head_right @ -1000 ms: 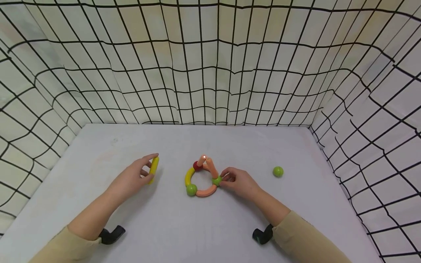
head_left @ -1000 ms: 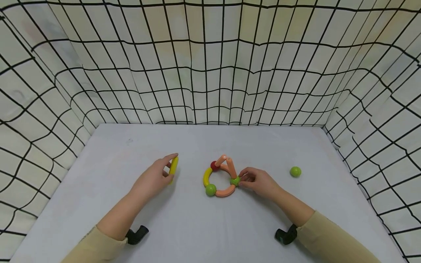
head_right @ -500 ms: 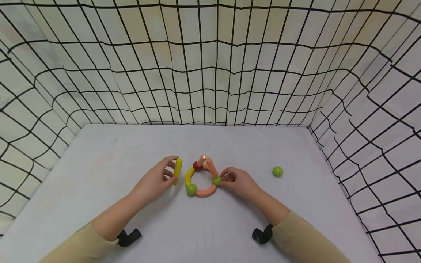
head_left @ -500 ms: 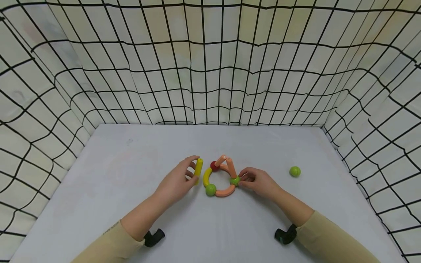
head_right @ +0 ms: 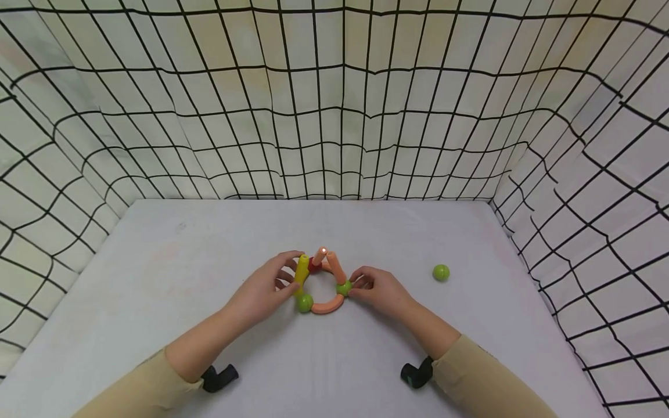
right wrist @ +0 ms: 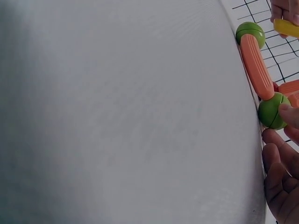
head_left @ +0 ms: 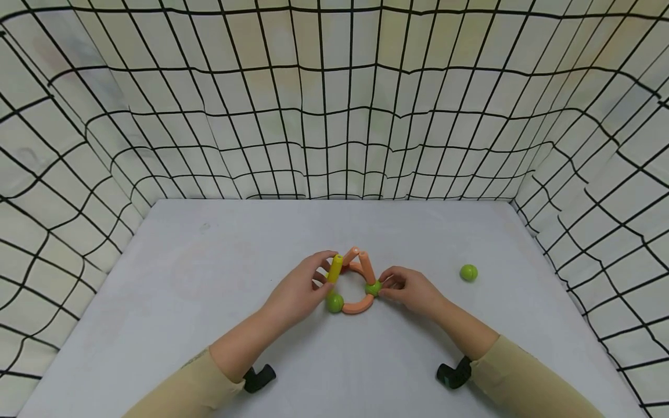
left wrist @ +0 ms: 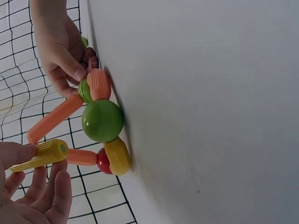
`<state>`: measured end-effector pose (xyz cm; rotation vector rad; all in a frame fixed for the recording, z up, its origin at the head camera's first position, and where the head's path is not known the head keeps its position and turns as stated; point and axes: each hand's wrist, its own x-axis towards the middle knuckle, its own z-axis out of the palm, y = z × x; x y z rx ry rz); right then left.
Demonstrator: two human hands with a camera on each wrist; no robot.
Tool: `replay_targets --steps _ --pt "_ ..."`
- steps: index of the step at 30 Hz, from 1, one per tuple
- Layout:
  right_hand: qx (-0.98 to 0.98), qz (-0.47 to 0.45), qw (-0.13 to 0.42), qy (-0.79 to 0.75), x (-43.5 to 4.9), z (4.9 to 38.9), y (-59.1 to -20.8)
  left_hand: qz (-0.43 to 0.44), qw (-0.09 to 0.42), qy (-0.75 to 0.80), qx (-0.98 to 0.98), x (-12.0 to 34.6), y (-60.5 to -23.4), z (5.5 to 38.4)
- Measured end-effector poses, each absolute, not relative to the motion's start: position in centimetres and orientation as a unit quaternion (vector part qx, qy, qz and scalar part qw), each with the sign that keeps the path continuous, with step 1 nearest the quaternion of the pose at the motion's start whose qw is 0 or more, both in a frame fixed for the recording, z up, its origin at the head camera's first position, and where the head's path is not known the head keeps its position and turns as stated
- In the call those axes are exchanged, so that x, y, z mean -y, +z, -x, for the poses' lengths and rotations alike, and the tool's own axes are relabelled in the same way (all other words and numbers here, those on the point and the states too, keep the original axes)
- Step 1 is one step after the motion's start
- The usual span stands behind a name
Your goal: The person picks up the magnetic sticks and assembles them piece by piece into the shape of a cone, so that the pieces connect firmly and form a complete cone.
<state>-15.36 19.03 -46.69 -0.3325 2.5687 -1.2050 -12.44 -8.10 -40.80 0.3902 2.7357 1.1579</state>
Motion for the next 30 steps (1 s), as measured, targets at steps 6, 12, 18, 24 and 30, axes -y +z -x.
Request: replay_targets --steps 6,12,18,24,30 --pt "-0.889 0.114 0.141 -0.420 -19.2 15.5 -46.9 -0.139 0.081 0.399 -0.903 7.3 -41.0 12.6" --pt "-0.890 0.108 0.146 -0.418 -19.1 15.4 -46.8 -0.134 0.090 0.405 -0.900 6.9 -41.5 12.6" --pt "-0.891 0.107 0.147 -0.415 -19.2 15.4 -46.8 -0.129 0.087 0.402 -0.902 6.6 -41.8 12.7" --pt "-0.890 0.106 0.150 -0.417 -19.1 15.5 -46.7 -0.130 0.087 0.399 -0.904 6.3 -42.3 13.0" --pt "-0.890 0.103 0.150 -0.419 -19.0 15.5 -46.7 -0.131 0.090 0.395 -0.905 6.3 -42.5 13.2"
